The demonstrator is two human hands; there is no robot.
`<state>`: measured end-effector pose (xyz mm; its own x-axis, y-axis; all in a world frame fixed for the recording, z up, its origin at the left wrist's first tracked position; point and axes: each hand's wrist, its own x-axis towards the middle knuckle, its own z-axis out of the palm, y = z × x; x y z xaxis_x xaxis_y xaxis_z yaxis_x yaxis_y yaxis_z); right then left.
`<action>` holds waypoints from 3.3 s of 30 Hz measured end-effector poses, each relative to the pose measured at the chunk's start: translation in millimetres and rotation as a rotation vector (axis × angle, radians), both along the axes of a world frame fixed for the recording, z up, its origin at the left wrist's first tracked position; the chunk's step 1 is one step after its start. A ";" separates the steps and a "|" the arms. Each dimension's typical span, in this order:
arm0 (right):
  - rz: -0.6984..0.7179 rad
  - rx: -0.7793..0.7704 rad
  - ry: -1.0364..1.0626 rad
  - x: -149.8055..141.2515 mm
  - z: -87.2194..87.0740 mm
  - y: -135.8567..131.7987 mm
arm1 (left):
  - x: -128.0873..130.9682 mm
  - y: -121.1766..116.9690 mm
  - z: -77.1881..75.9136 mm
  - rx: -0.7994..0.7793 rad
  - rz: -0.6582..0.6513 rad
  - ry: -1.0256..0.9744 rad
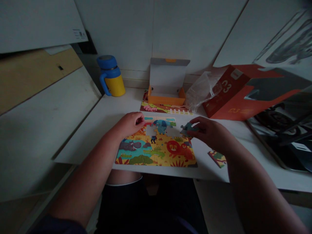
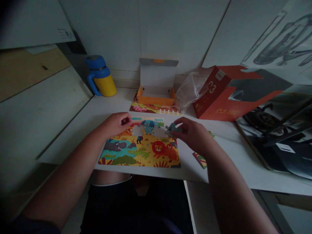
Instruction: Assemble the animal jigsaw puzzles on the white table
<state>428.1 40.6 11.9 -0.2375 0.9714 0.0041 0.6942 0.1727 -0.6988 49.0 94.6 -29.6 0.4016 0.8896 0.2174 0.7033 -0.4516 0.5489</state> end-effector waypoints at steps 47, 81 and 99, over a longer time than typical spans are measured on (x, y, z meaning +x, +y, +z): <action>0.230 0.286 -0.260 -53.0 -33.2 19.9 | 1.3 -1.7 3.7 -0.024 0.026 -0.008; -0.092 -0.103 -0.514 101.7 -25.7 -67.7 | 4.1 -3.2 8.7 0.017 0.020 0.034; -0.082 -0.028 -0.041 44.3 6.6 -14.6 | 2.9 -2.1 6.5 -0.020 0.019 0.033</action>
